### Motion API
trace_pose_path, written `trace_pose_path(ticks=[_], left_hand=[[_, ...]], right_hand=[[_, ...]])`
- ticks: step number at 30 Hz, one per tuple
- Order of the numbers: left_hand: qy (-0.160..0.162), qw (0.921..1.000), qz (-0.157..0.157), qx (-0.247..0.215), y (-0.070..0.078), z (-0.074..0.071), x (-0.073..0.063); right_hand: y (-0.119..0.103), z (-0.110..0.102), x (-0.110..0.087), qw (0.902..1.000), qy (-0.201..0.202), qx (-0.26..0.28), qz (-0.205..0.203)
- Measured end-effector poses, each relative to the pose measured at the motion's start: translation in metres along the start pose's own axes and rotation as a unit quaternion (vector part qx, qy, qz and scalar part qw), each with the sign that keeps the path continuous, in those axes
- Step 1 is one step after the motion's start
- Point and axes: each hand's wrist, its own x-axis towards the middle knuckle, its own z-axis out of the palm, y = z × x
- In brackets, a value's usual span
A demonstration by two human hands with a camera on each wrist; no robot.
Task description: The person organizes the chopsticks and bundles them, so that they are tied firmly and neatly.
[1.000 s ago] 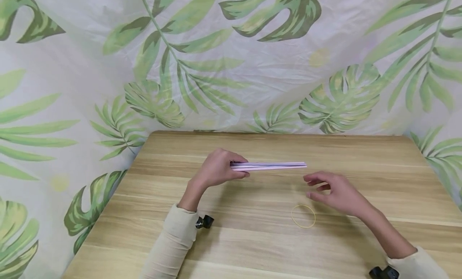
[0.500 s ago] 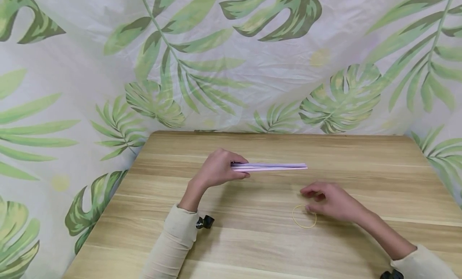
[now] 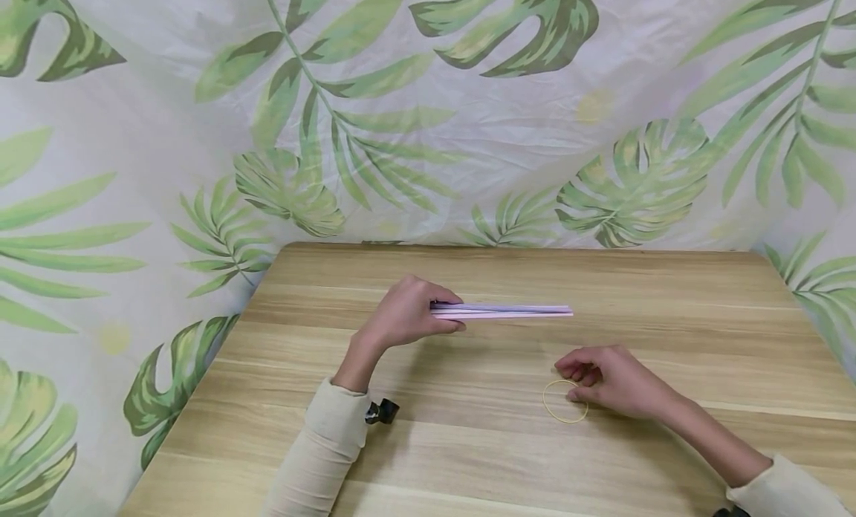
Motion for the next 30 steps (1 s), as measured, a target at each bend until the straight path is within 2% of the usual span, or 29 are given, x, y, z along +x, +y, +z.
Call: trace_pose_path(ticks=[10,17,30], left_hand=[[-0.006,1.0000,0.000,0.000,0.0017,-0.0001,0.0005],[-0.008,1.0000,-0.002,-0.004,0.0025,-0.0003,0.0010],[-0.014,0.9998,-0.010,-0.012,0.0037,-0.0019,0.0003]], right_hand=[[-0.0011,0.0049,0.0017,0.9998,0.018,-0.006,0.002],[-0.0036,0.0054,0.0025,0.9992,0.033,-0.012,0.017],[-0.0052,0.0047,0.0037,0.9993,0.027,-0.007,0.023]])
